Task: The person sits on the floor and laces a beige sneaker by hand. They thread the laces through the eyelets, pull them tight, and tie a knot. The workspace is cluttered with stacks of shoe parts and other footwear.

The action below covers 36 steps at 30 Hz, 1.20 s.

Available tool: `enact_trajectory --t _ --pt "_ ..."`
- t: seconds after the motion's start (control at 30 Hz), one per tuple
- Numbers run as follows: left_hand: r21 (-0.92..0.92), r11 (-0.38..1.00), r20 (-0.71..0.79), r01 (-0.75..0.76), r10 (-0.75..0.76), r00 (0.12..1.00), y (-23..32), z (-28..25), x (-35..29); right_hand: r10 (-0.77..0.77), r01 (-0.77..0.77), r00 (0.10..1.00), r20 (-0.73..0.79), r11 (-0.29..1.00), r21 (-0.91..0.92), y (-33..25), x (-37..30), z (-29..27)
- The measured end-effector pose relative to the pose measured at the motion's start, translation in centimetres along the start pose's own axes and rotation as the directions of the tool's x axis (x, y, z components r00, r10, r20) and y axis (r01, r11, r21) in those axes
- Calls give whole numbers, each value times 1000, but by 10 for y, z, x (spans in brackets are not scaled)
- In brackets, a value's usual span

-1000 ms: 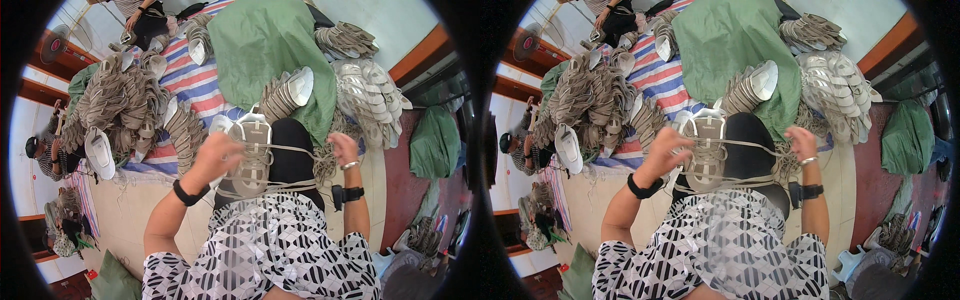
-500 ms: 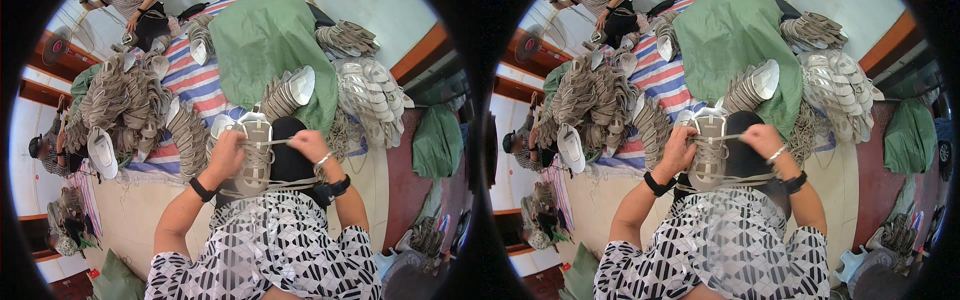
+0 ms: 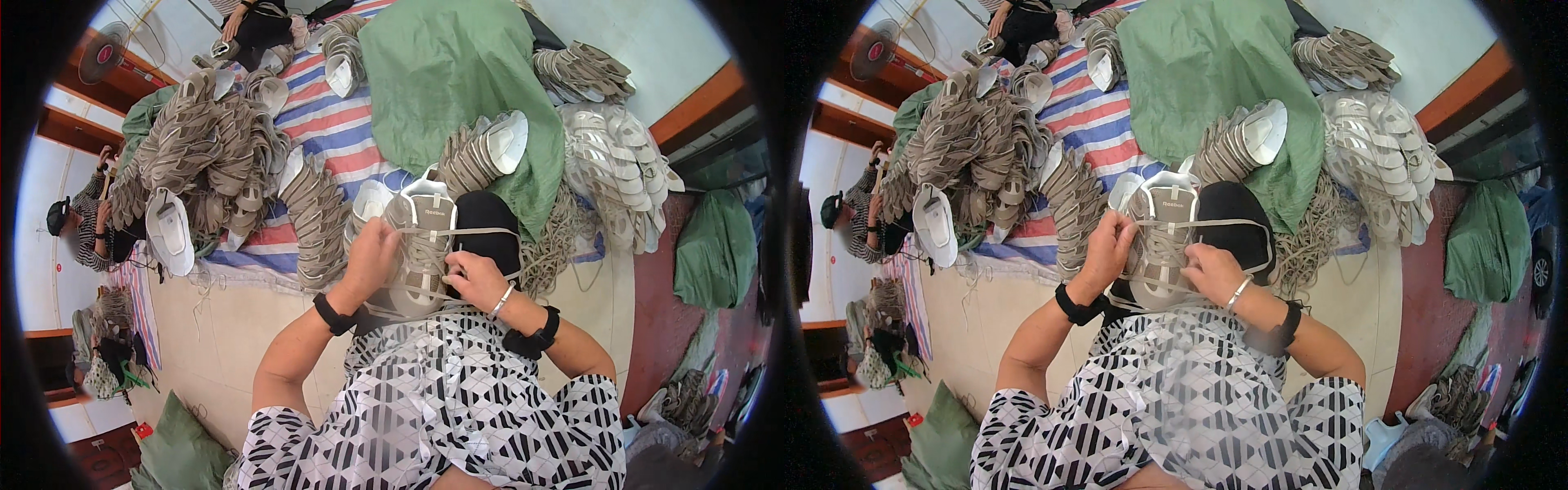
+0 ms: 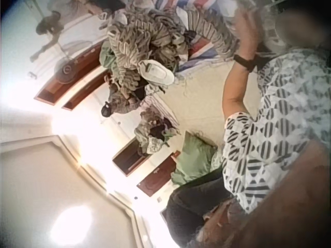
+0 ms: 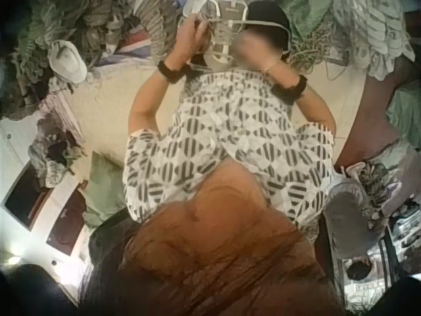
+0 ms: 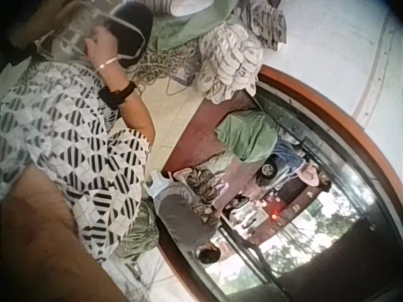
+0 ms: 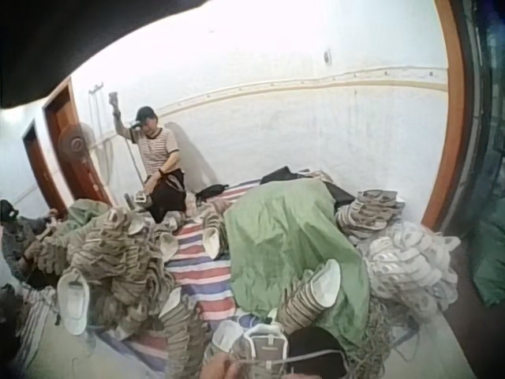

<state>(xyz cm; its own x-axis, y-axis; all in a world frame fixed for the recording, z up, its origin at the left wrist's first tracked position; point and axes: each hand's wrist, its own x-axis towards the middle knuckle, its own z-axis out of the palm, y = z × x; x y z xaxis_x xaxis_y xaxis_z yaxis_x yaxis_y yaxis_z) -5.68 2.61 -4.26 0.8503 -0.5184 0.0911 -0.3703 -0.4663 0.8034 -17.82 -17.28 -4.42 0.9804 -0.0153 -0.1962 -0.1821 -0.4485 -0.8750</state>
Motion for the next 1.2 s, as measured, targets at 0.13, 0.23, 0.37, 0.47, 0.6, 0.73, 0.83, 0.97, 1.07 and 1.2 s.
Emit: enact_trajectory --t 0.13,0.23,0.37,0.47,0.6,0.73,0.83,0.97,1.07,1.2 --pt "-556 727 309 403 -269 912 12 -8 10 -169 189 978 121 966 -175 2 11 -18" --pt "-694 510 322 508 -410 853 8 -13 26 -174 173 971 165 985 20 6 29 -35" --pt "-782 432 271 450 -415 868 1 -31 47 -49 51 994 102 999 -17 5 42 -56" --pt "-856 440 37 271 -470 882 -19 -59 64 -43 38 994 -99 998 -56 7 48 -40" --pt "-802 516 16 302 -486 874 -49 -88 51 141 107 865 -481 885 453 -10 41 -38" --pt "-576 750 10 324 -390 921 -45 -73 36 -419 350 771 -480 908 -230 6 50 -26" --pt "-540 776 -73 326 -429 900 -55 -80 29 -280 219 913 -297 950 -223 8 22 -34" --pt "-481 807 -99 342 -437 894 -77 -69 15 -121 109 834 -539 993 -55 35 6 -54" --pt "-467 803 -64 369 -447 892 -70 -61 16 -284 215 794 -538 958 -188 25 4 -54" --pt "-533 783 -12 321 -387 922 -52 -54 24 -558 458 804 -205 802 -383 -2 25 -14"
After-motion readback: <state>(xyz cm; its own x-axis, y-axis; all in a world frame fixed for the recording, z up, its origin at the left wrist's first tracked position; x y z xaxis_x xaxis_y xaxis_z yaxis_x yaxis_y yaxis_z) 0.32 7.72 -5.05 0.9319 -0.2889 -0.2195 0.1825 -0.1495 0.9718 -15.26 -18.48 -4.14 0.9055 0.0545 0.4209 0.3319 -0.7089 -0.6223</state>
